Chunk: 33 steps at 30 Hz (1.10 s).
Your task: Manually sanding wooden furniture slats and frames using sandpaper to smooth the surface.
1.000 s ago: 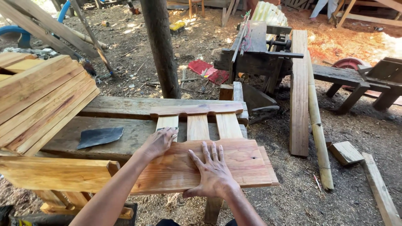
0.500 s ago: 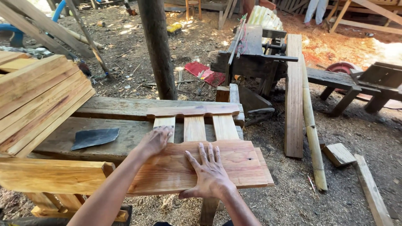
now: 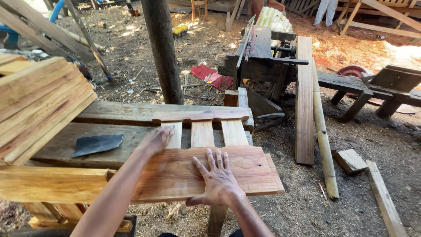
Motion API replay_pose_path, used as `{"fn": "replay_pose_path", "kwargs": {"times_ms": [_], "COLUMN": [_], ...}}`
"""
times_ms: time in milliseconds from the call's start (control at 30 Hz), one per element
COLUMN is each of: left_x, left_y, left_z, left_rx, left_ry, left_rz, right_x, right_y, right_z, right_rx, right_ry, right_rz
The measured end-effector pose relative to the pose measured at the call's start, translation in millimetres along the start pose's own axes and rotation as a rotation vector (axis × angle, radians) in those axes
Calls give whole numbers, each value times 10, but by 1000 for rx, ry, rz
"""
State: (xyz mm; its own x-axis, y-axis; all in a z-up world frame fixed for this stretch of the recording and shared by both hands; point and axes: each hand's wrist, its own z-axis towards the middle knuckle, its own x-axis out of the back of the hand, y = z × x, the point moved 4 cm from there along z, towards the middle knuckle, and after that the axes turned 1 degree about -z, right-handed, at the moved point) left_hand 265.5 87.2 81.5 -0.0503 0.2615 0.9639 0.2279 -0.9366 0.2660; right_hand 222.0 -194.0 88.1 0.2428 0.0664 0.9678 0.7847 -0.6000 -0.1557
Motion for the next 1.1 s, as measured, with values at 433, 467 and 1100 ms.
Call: {"fn": "replay_pose_path", "kwargs": {"times_ms": [433,467,1100], "left_x": [-269,-184,-283], "left_y": [-425,-365,-324], "left_z": [9,56,181], "left_rx": [-216,-93,17], "left_ry": [164,88,-57], "left_rz": [21,-3,302], "right_x": [3,-6,84], "right_y": [-19,-23,-75], "right_z": [51,46,-52], "right_rx": [2,-2,-10], "right_ry": [-16,-7,-3], "right_rz": [-42,-49,-8]}}
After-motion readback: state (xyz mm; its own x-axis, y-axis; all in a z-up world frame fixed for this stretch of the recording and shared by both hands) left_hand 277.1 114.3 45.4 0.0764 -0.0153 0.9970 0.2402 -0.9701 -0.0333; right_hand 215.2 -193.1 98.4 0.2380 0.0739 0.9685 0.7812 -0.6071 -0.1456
